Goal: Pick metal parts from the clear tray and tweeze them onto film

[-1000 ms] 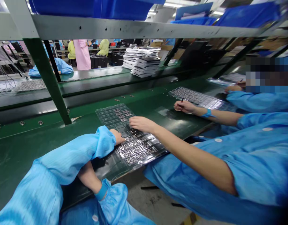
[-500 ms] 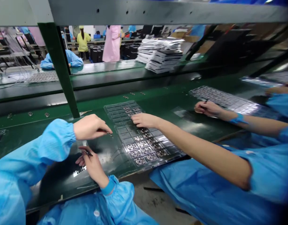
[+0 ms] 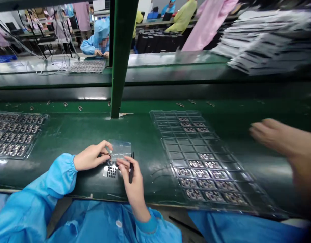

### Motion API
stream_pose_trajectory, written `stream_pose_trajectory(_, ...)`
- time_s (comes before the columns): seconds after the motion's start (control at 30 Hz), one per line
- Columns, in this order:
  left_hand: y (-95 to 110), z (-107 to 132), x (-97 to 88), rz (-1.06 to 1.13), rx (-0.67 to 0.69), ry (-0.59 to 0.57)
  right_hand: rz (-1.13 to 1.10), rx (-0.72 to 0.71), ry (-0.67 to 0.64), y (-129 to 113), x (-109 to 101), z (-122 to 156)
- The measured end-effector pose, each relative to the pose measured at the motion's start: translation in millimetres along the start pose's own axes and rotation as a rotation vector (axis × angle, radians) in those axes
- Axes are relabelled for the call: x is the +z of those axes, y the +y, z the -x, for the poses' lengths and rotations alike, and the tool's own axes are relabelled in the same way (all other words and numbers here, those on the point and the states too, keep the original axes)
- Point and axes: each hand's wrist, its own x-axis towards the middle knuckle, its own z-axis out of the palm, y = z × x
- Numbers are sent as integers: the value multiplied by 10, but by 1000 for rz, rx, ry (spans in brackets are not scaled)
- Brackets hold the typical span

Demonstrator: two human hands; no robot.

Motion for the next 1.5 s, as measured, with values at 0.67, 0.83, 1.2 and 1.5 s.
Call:
stream_pose_trajectory(0.67, -227, -124, 370, 260, -170, 102, -2, 121, -77, -12, 67, -54)
stream_pose_trajectory(0.83, -265, -122, 398, 464, -212, 102, -26, 129, -54, -14, 58, -59)
stream_pose_trajectory(1.2, -254, -126, 385, 531, -200, 110, -10, 135, -69, -18, 42, -50)
stream_pose_trajectory(1.5, -233, -95, 406, 412, -167, 187, -2, 112, -52, -19, 56, -38)
